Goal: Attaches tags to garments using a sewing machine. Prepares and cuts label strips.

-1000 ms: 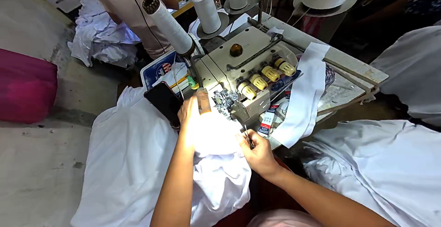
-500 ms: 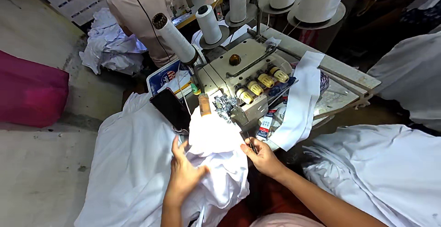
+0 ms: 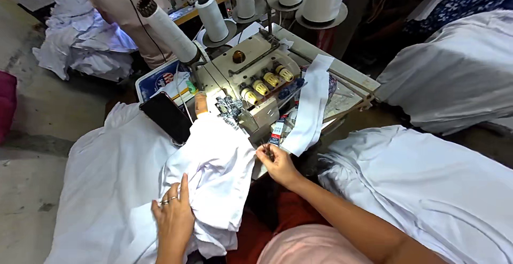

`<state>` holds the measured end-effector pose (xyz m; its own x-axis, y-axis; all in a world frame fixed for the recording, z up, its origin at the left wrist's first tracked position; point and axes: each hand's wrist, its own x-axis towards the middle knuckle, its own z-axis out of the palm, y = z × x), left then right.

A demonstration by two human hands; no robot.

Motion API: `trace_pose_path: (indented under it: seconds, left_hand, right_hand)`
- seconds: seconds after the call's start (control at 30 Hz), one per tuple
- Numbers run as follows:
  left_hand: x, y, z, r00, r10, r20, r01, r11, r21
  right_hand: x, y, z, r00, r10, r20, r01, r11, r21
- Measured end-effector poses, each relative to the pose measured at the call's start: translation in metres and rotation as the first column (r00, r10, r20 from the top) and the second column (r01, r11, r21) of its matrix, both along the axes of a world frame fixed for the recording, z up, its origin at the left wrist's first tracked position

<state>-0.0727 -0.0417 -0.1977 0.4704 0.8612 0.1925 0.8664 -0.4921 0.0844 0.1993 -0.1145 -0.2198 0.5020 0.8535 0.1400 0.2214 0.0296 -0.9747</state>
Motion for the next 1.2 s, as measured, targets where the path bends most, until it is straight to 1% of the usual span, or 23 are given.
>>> trace_pose_path:
  seconds: [0.03, 0.07, 0.1, 0.13, 0.17, 0.2, 0.23, 0.27, 0.3, 0.33, 0.37, 0.43, 0.5, 0.53, 0.57, 0.63, 0.7, 0.77, 0.87, 0.97, 1.1, 1.17, 1.2]
  left_hand:
    - [-0.001, -0.003, 0.000, 0.999, -0.004, 0.046, 0.005, 1.000, -0.012]
    - [0.000, -0.008, 0.002, 0.992, -0.025, 0.128, 0.025, 1.000, 0.001]
    - [0.005, -0.015, 0.004, 0.970, -0.073, 0.233, 0.060, 0.996, 0.060]
    - [0.015, -0.023, 0.008, 0.923, -0.126, 0.365, 0.094, 0.990, 0.103]
    - [0.028, -0.032, 0.013, 0.846, -0.189, 0.499, 0.150, 0.982, 0.118]
    - [0.043, -0.040, 0.016, 0.751, -0.241, 0.614, 0.234, 0.968, 0.093]
    - [0.058, -0.046, 0.018, 0.663, -0.274, 0.696, 0.342, 0.939, 0.043]
    - [0.074, -0.051, 0.019, 0.597, -0.298, 0.745, 0.448, 0.894, -0.001]
    - [0.088, -0.053, 0.018, 0.551, -0.320, 0.770, 0.537, 0.843, -0.034]
    - [0.102, -0.053, 0.016, 0.518, -0.335, 0.787, 0.601, 0.797, -0.056]
    - [0.113, -0.052, 0.014, 0.499, -0.340, 0.798, 0.645, 0.760, -0.079]
    - [0.132, -0.047, 0.012, 0.497, -0.307, 0.812, 0.676, 0.724, -0.140]
    - [0.151, -0.043, 0.011, 0.519, -0.206, 0.829, 0.666, 0.706, -0.242]
    - [0.161, -0.042, 0.010, 0.527, -0.138, 0.839, 0.663, 0.684, -0.304]
    - [0.169, -0.040, 0.007, 0.521, -0.068, 0.851, 0.669, 0.652, -0.357]
    - [0.182, -0.037, 0.001, 0.468, 0.054, 0.882, 0.697, 0.591, -0.406]
    - [0.187, -0.038, -0.004, 0.415, 0.173, 0.893, 0.711, 0.550, -0.437]
    - [0.187, -0.039, -0.002, 0.420, 0.259, 0.870, 0.699, 0.519, -0.492]
    - [0.183, -0.040, -0.002, 0.446, 0.304, 0.842, 0.670, 0.510, -0.539]
    - [0.178, -0.041, -0.005, 0.478, 0.345, 0.808, 0.655, 0.473, -0.589]
    - [0.178, -0.041, -0.009, 0.565, 0.327, 0.757, 0.672, 0.350, -0.653]
    - [0.183, -0.041, -0.012, 0.560, 0.330, 0.760, 0.693, 0.315, -0.648]
    - [0.185, -0.040, -0.014, 0.552, 0.324, 0.769, 0.704, 0.314, -0.637]
  right_hand:
    - [0.008, -0.002, -0.002, 0.992, -0.087, 0.091, 0.084, 0.996, 0.027]
    - [0.019, -0.004, -0.003, 0.966, -0.185, 0.182, 0.181, 0.983, 0.038]
    - [0.031, -0.005, -0.005, 0.930, -0.260, 0.261, 0.263, 0.964, 0.024]
    - [0.042, -0.005, -0.004, 0.909, -0.284, 0.305, 0.308, 0.951, -0.033]
    - [0.052, -0.002, -0.002, 0.904, -0.277, 0.327, 0.327, 0.939, -0.107]
    - [0.059, 0.002, 0.001, 0.909, -0.245, 0.336, 0.322, 0.927, -0.194]
    - [0.064, 0.008, 0.004, 0.920, -0.200, 0.338, 0.301, 0.911, -0.281]
    - [0.066, 0.014, 0.007, 0.931, -0.155, 0.331, 0.275, 0.893, -0.355]
    - [0.068, 0.019, 0.007, 0.941, -0.130, 0.311, 0.254, 0.881, -0.399]
    - [0.070, 0.021, 0.005, 0.950, -0.134, 0.282, 0.243, 0.885, -0.398]
    - [0.071, 0.021, 0.001, 0.962, -0.158, 0.224, 0.231, 0.907, -0.351]
    - [0.073, 0.008, -0.002, 0.984, -0.179, 0.004, 0.176, 0.962, -0.208]
    - [0.069, -0.012, 0.002, 0.963, -0.158, -0.217, 0.142, 0.986, -0.089]
    - [0.066, -0.022, 0.004, 0.946, -0.141, -0.290, 0.134, 0.990, -0.046]
    - [0.062, -0.032, 0.005, 0.934, -0.120, -0.338, 0.127, 0.992, -0.004]
    - [0.054, -0.045, 0.006, 0.919, -0.076, -0.387, 0.114, 0.990, 0.078]
    - [0.048, -0.052, 0.006, 0.928, -0.038, -0.370, 0.102, 0.983, 0.154]
    - [0.044, -0.052, 0.004, 0.934, -0.011, -0.357, 0.087, 0.976, 0.199]
    - [0.041, -0.048, 0.001, 0.905, 0.009, -0.426, 0.062, 0.986, 0.152]
    - [0.037, -0.049, -0.004, 0.882, 0.004, -0.471, 0.045, 0.995, 0.092]
    - [0.047, -0.048, -0.015, 0.894, -0.063, -0.444, 0.071, 0.997, 0.002]
    - [0.054, -0.046, -0.012, 0.898, -0.073, -0.435, 0.049, 0.997, -0.066]
    - [0.056, -0.045, -0.009, 0.902, -0.061, -0.428, 0.025, 0.996, -0.089]
